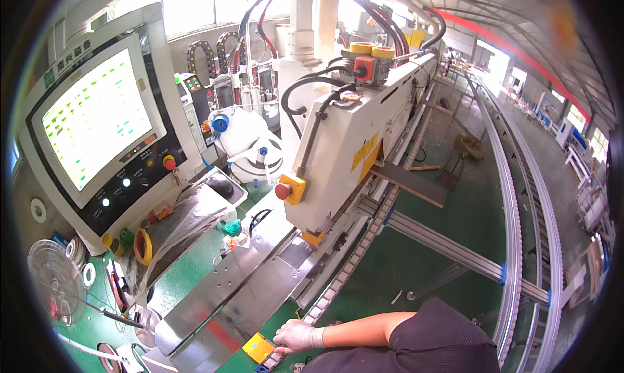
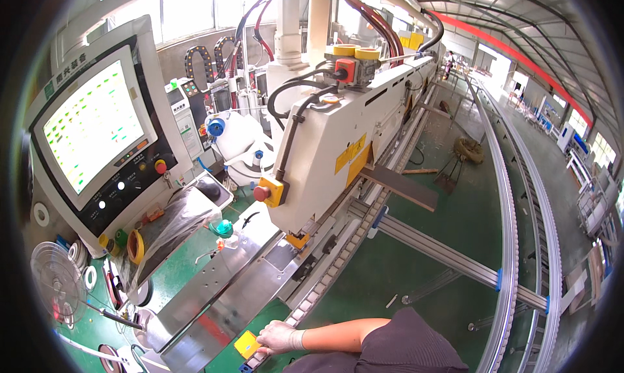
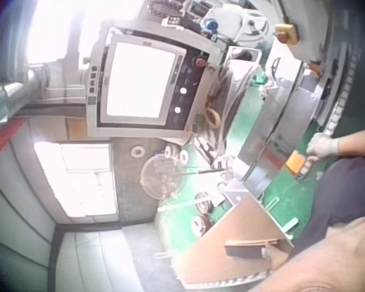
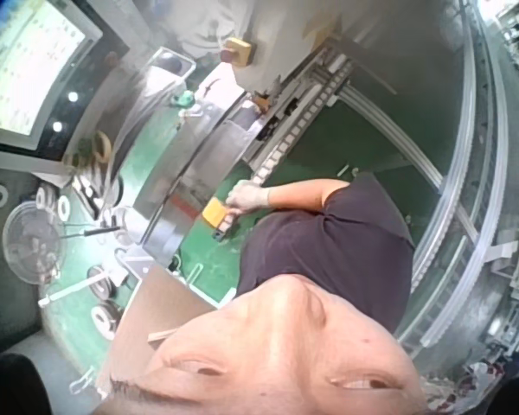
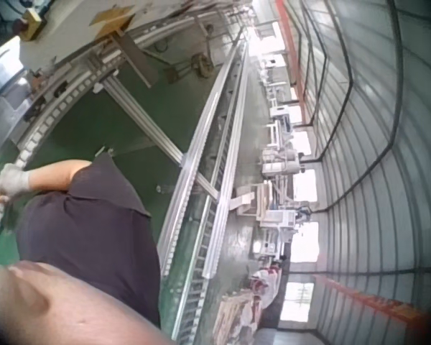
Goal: The person picks up rectangular wooden panels one at a time and feeds them into an industrial edge-banding machine, aligning each panel with the machine's guide rail.
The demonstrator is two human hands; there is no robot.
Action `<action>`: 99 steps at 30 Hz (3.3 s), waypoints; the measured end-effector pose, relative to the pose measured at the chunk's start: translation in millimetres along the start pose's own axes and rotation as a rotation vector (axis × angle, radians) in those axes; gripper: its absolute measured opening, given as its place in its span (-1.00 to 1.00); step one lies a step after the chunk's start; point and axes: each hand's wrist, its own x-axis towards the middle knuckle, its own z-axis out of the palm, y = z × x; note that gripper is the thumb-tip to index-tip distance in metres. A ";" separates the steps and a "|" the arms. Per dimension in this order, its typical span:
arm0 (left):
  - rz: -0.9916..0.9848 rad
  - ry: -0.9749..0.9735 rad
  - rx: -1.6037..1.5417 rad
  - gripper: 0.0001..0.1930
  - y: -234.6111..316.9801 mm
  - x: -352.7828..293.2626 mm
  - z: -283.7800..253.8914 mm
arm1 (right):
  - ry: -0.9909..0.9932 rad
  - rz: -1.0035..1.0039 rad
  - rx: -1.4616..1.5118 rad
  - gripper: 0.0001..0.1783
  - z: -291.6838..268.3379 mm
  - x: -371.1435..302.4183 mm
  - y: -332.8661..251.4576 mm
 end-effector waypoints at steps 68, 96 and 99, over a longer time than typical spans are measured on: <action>1.026 -0.735 -0.449 -0.58 324.8 -133.2 135.7 | 1.177 0.798 2.551 -0.43 54.9 -278.2 39.3; 0.174 -1.786 -0.434 -0.52 541.8 -212.8 191.9 | 1.712 1.170 0.865 -0.46 -22.9 -391.7 302.4; 0.856 -1.251 -0.423 -0.52 442.2 -193.8 183.3 | 1.451 1.070 -0.076 -0.48 -60.3 -338.4 290.7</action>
